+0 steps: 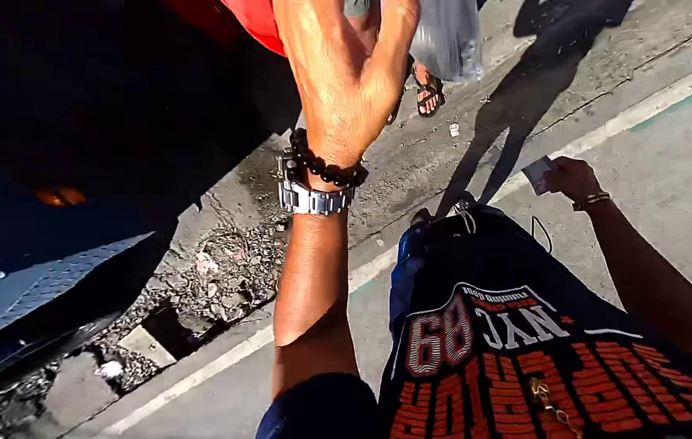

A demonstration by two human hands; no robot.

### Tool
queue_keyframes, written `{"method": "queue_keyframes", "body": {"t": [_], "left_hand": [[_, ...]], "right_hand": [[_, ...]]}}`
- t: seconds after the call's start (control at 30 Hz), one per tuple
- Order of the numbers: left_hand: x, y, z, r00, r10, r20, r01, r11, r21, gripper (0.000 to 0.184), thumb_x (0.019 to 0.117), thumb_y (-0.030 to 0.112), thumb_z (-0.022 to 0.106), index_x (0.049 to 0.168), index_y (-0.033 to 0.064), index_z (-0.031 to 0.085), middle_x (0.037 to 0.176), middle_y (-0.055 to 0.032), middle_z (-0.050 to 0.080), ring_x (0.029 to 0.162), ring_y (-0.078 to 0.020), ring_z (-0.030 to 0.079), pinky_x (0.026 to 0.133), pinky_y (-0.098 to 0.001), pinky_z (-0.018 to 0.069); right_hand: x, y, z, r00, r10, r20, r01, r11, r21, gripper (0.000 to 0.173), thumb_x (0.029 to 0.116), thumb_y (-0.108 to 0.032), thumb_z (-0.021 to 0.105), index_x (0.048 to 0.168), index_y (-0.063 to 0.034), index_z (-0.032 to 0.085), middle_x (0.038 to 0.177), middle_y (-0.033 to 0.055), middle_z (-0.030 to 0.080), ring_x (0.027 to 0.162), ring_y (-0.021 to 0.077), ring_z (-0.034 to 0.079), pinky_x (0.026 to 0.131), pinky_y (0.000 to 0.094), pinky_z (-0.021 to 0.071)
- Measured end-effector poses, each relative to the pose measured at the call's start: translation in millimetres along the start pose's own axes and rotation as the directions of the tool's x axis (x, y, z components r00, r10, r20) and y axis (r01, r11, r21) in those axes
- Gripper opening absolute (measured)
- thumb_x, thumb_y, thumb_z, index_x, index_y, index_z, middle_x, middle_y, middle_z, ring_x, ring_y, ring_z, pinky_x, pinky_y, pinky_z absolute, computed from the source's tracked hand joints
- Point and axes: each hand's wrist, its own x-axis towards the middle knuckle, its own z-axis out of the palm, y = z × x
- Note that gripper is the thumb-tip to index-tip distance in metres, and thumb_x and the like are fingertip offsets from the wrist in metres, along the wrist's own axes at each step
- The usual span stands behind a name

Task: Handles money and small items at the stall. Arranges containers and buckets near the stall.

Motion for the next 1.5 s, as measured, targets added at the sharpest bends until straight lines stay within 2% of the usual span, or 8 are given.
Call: {"method": "queue_keyframes", "body": {"t": [0.07, 0.13, 0.3, 0.4, 0.63, 1.1, 1.33, 1.5], "left_hand": [[-42.8, -24.4, 30.0, 0.997, 0.012, 0.081, 0.003, 0.982, -0.187, 0.021, 0.101, 0.019, 0.055, 0.097, 0.0021, 0.066, 0.111, -0.0151, 0.064, 0.116, -0.0228, 0.057, 0.101, -0.0404, 0.0434], [-104.5, -57.5, 77.4, 0.927, -0.151, 0.342, 0.229, 0.953, -0.2, 0.024, 0.1014, 0.016, 0.053, 0.084, 0.0024, 0.064, 0.094, -0.0097, 0.062, 0.093, -0.0165, 0.059, 0.082, -0.0329, 0.0483], [-199.6, -114.3, 168.2, 0.072, -0.325, 0.943, 0.599, 0.77, 0.22, 0.037, 0.1085, 0.017, 0.047, 0.129, -0.0116, 0.057, 0.122, -0.0317, 0.063, 0.114, -0.0419, 0.063, 0.101, -0.0554, 0.0485], [-219.5, -121.7, 195.6, -0.138, -0.305, 0.942, 0.711, 0.632, 0.309, 0.044, 0.111, 0.03, 0.043, 0.124, -0.0089, 0.059, 0.104, -0.0269, 0.066, 0.087, -0.0338, 0.066, 0.083, -0.051, 0.055], [-153.7, -118.2, 309.2, -0.207, -0.389, 0.898, 0.725, 0.555, 0.408, 0.041, 0.1092, 0.031, 0.049, 0.124, -0.0065, 0.058, 0.091, -0.0155, 0.063, 0.072, -0.019, 0.06, 0.075, -0.0383, 0.0532], [100.9, -58.4, 426.8, -0.127, -0.392, 0.911, 0.594, 0.706, 0.387, 0.031, 0.103, 0.013, 0.054, 0.124, -0.0093, 0.059, 0.109, -0.0267, 0.064, 0.094, -0.0346, 0.065, 0.087, -0.0517, 0.052], [184.2, -147.9, 465.7, 0.069, -0.4, 0.914, 0.611, 0.741, 0.278, 0.031, 0.0931, 0.008, 0.069, 0.119, -0.0073, 0.065, 0.122, -0.0273, 0.061, 0.117, -0.0404, 0.06, 0.101, -0.0557, 0.049], [303.3, -226.1, 472.9, -0.021, -0.403, 0.915, 0.667, 0.676, 0.313, 0.034, 0.0889, 0.003, 0.07, 0.122, -0.004, 0.063, 0.119, -0.0246, 0.063, 0.11, -0.0405, 0.063, 0.093, -0.0604, 0.0517]], "right_hand": [[-26.7, 18.1, -3.3, 0.991, 0.096, -0.09, -0.093, 0.995, 0.029, 0.03, 0.1025, -0.015, 0.06, 0.12, 0.0083, 0.065, 0.108, 0.0346, 0.067, 0.099, 0.0518, 0.066, 0.089, 0.0727, 0.0481], [-56.2, 41.1, -1.6, 0.969, 0.198, -0.147, -0.192, 0.98, 0.053, 0.033, 0.0996, -0.014, 0.065, 0.12, 0.0118, 0.063, 0.109, 0.0373, 0.065, 0.104, 0.0548, 0.063, 0.093, 0.0742, 0.0452], [-99.2, 81.4, 7.8, 0.893, 0.4, -0.204, -0.368, 0.912, 0.181, 0.034, 0.0988, -0.012, 0.068, 0.124, 0.0106, 0.062, 0.119, 0.0347, 0.065, 0.116, 0.0486, 0.062, 0.102, 0.0656, 0.0448], [-90.6, 86.7, 4.6, 0.873, 0.464, -0.147, -0.433, 0.878, 0.204, 0.034, 0.0998, -0.011, 0.067, 0.125, 0.0114, 0.061, 0.122, 0.0347, 0.064, 0.12, 0.0473, 0.06, 0.106, 0.0625, 0.043], [51.7, 132.6, -70.3, 0.864, 0.499, -0.067, -0.417, 0.783, 0.462, 0.04, 0.1059, -0.015, 0.055, 0.139, 0.0069, 0.05, 0.118, 0.0298, 0.065, 0.09, 0.0363, 0.072, 0.08, 0.0522, 0.0598], [325.4, 44.9, -319.8, 1.0, -0.016, 0.011, 0.013, 0.964, 0.266, 0.036, 0.1036, -0.013, 0.059, 0.13, 0.011, 0.056, 0.11, 0.0298, 0.067, 0.092, 0.0384, 0.071, 0.088, 0.0558, 0.0573], [437.1, -78.2, -335.6, 0.986, -0.148, 0.073, 0.099, 0.883, 0.459, 0.034, 0.1056, -0.016, 0.055, 0.133, 0.0038, 0.05, 0.092, 0.0134, 0.072, 0.065, 0.017, 0.071, 0.062, 0.036, 0.0627], [501.8, -156.9, -367.3, 0.981, -0.113, 0.158, 0.046, 0.924, 0.38, 0.033, 0.107, -0.016, 0.052, 0.134, 0.0027, 0.048, 0.096, 0.017, 0.071, 0.068, 0.021, 0.072, 0.063, 0.0396, 0.0628]]}}
